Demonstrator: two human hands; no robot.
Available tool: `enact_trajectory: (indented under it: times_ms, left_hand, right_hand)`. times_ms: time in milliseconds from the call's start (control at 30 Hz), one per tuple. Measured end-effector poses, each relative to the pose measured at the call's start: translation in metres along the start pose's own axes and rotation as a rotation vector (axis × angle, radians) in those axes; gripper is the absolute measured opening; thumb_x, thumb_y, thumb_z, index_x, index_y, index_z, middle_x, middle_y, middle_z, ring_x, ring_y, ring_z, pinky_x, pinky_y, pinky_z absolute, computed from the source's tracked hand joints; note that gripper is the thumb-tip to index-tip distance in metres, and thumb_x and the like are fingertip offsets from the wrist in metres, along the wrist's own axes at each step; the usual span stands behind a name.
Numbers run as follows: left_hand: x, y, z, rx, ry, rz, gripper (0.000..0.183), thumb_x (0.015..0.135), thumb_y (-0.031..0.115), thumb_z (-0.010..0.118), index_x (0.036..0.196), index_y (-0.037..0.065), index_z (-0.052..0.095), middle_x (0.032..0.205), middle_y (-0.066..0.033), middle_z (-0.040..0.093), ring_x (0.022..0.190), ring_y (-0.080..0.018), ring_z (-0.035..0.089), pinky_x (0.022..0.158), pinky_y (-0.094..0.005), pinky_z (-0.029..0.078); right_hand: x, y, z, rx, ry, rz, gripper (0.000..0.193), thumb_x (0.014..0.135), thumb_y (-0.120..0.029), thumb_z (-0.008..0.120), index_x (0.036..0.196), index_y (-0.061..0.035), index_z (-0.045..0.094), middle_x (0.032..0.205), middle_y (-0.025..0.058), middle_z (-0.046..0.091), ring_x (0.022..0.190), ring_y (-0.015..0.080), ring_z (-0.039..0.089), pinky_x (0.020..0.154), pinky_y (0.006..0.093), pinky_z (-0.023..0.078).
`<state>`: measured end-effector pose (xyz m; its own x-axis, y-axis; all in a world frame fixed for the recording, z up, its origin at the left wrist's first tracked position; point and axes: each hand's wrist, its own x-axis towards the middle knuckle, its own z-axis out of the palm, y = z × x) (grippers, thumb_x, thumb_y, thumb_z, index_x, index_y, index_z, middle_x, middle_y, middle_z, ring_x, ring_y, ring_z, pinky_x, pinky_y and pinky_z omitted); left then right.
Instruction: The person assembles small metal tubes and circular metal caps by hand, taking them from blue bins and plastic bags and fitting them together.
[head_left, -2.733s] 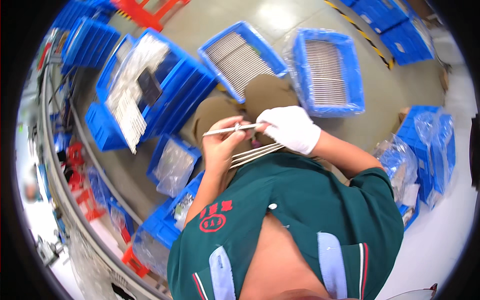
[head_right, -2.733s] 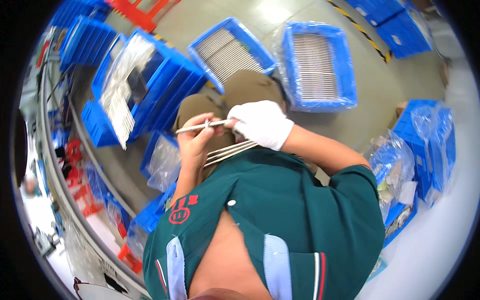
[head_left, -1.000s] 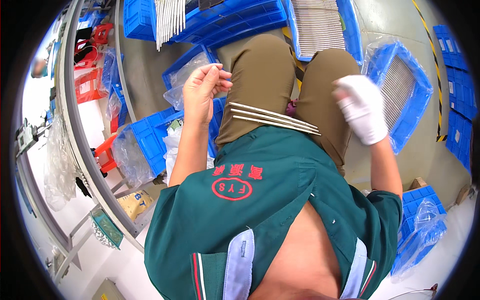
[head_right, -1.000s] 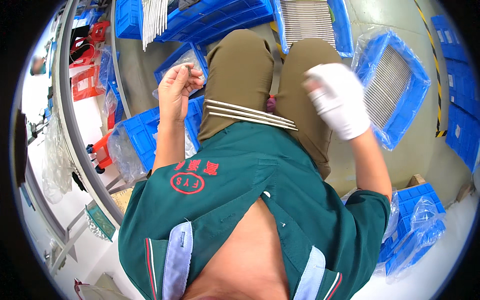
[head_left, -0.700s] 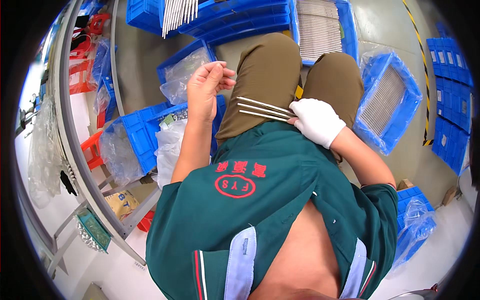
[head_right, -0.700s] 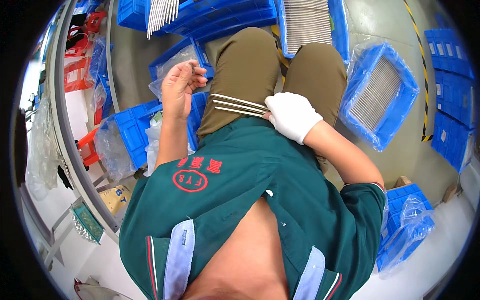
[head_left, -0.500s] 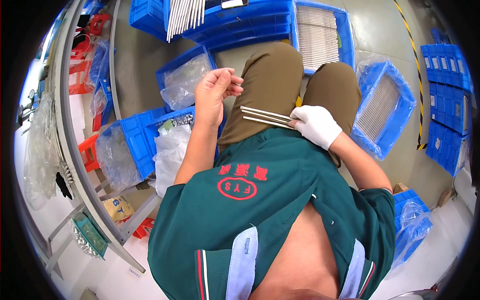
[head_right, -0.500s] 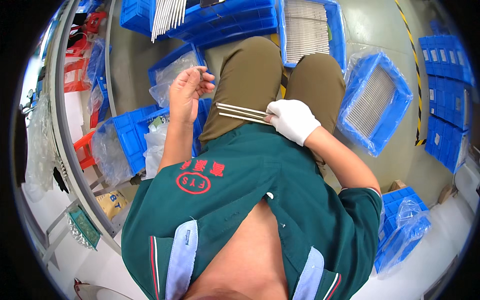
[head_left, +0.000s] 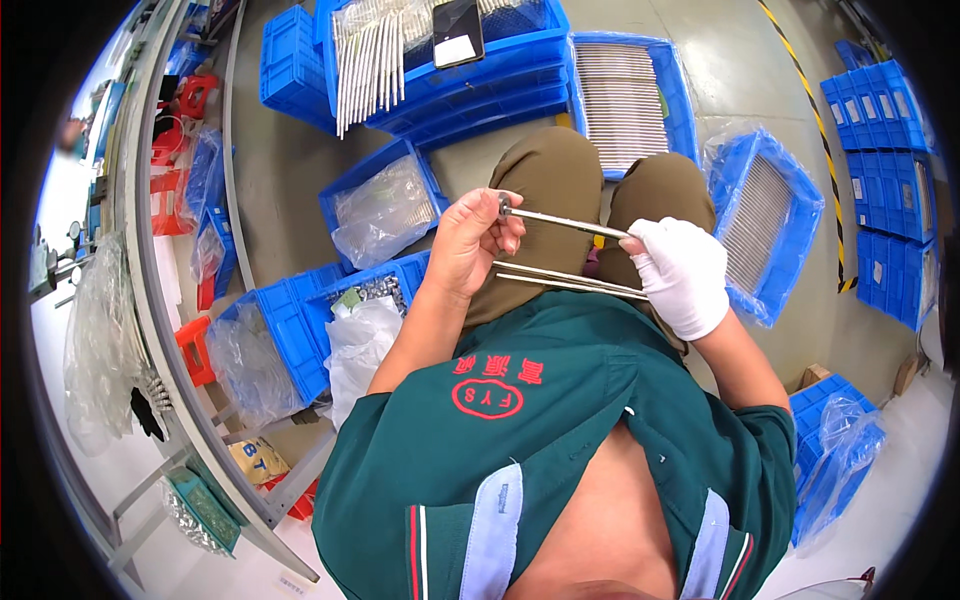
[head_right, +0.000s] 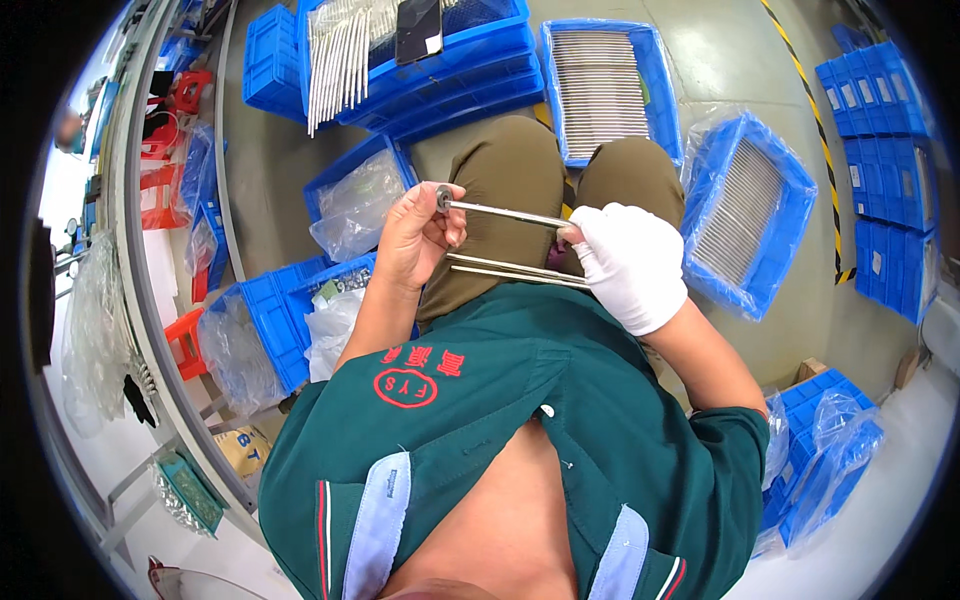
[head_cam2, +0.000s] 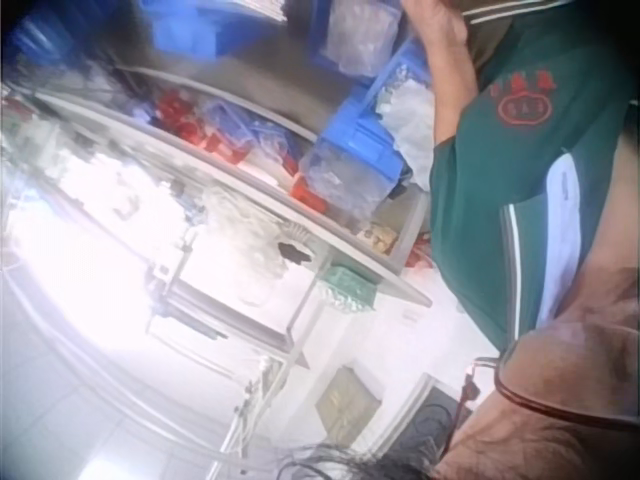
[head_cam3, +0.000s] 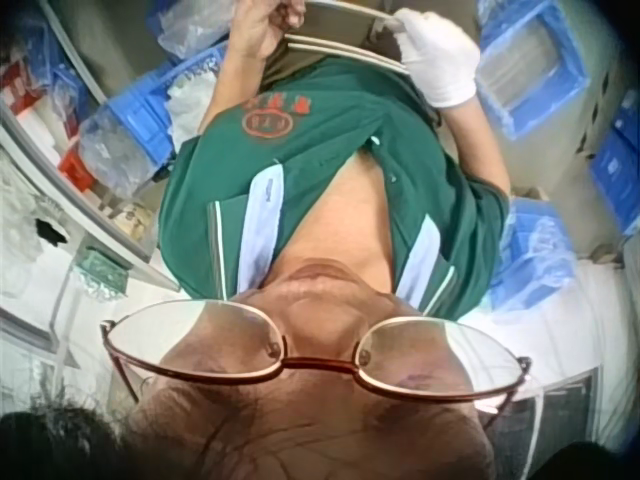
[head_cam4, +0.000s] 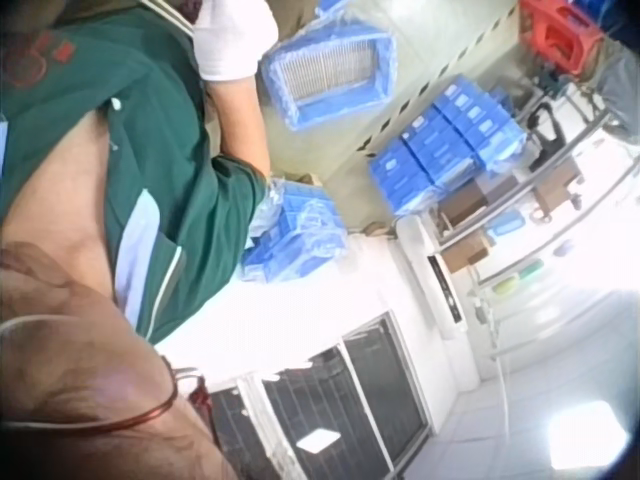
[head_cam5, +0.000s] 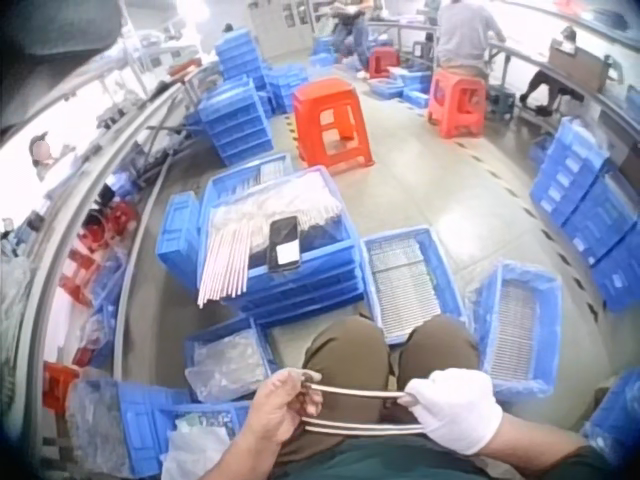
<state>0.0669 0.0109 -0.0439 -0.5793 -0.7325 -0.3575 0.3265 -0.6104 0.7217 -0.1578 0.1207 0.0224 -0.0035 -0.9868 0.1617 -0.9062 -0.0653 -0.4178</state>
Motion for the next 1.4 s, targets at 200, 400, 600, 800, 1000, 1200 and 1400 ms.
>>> enact_trajectory:
  times_ms: [200, 400, 600, 800, 1000, 1200, 1400]
  left_hand:
    - [-0.001, 0.009, -0.001, 0.136, -0.021, -0.079, 0.034, 0.089, 0.032, 0.053, 0.095, -0.002, 0.058, 0.068, -0.0096, 0.060, 0.053, -0.0129, 0.052, 0.052, -0.0255, 0.043]
    - [-0.005, 0.011, 0.007, 0.244, -0.057, -0.086, 0.028, 0.086, 0.025, 0.059, 0.096, -0.001, 0.057, 0.073, -0.0115, 0.063, 0.057, -0.0148, 0.058, 0.055, -0.0247, 0.047]
    - [-0.012, -0.015, 0.034, 0.003, -0.107, 0.054, 0.026, 0.078, 0.007, 0.066, 0.101, -0.001, 0.058, 0.088, -0.0151, 0.064, 0.077, -0.0224, 0.065, 0.071, -0.0310, 0.053]
    - [-0.002, -0.022, 0.046, 0.126, -0.224, 0.076, 0.025, 0.078, 0.000, 0.062, 0.102, -0.003, 0.057, 0.092, -0.0149, 0.063, 0.084, -0.0239, 0.064, 0.079, -0.0342, 0.051]
    - [0.015, -0.006, 0.047, 0.344, -0.054, 0.235, 0.027, 0.085, 0.014, 0.058, 0.104, -0.005, 0.054, 0.089, -0.0170, 0.062, 0.076, -0.0246, 0.064, 0.071, -0.0343, 0.053]
    - [0.029, 0.029, 0.012, 0.343, 0.063, 0.254, 0.030, 0.088, 0.021, 0.056, 0.104, -0.004, 0.052, 0.087, -0.0161, 0.063, 0.072, -0.0236, 0.064, 0.068, -0.0306, 0.053]
    - [0.039, 0.004, 0.024, 0.370, 0.077, 0.083, 0.026, 0.087, 0.019, 0.056, 0.102, -0.003, 0.053, 0.086, -0.0158, 0.064, 0.072, -0.0231, 0.064, 0.067, -0.0304, 0.052]
  right_hand:
    - [-0.002, -0.003, -0.007, -0.077, 0.036, -0.038, 0.013, 0.076, -0.019, 0.062, 0.072, -0.0104, 0.053, 0.057, 0.0059, 0.045, 0.055, 0.0231, 0.049, 0.051, 0.0345, 0.040]
    - [-0.006, -0.008, -0.008, -0.128, 0.084, -0.091, 0.014, 0.075, -0.018, 0.062, 0.071, -0.0099, 0.051, 0.056, 0.0052, 0.044, 0.054, 0.0221, 0.048, 0.049, 0.0337, 0.039]
    - [-0.006, -0.010, 0.006, -0.041, -0.005, -0.044, 0.017, 0.080, -0.022, 0.057, 0.067, -0.0113, 0.053, 0.059, 0.0063, 0.051, 0.056, 0.0234, 0.054, 0.052, 0.0356, 0.041]
    - [-0.014, 0.004, 0.018, 0.278, -0.065, 0.116, 0.017, 0.084, -0.022, 0.051, 0.074, -0.0099, 0.056, 0.065, 0.0089, 0.056, 0.062, 0.0276, 0.057, 0.057, 0.0368, 0.044]
    - [-0.029, 0.046, 0.011, 0.293, -0.094, 0.180, 0.017, 0.086, -0.023, 0.050, 0.079, -0.0090, 0.056, 0.069, 0.0093, 0.058, 0.065, 0.0280, 0.058, 0.059, 0.0375, 0.045]
    - [-0.097, 0.150, 0.009, 0.537, 0.185, 0.688, 0.018, 0.081, -0.023, 0.056, 0.083, -0.0054, 0.060, 0.074, 0.0110, 0.060, 0.069, 0.0249, 0.058, 0.065, 0.0327, 0.046]
    - [-0.183, 0.315, 0.041, -0.037, 0.260, 1.040, 0.018, 0.081, -0.024, 0.054, 0.083, -0.0068, 0.061, 0.082, 0.0134, 0.062, 0.078, 0.0295, 0.060, 0.070, 0.0386, 0.046]
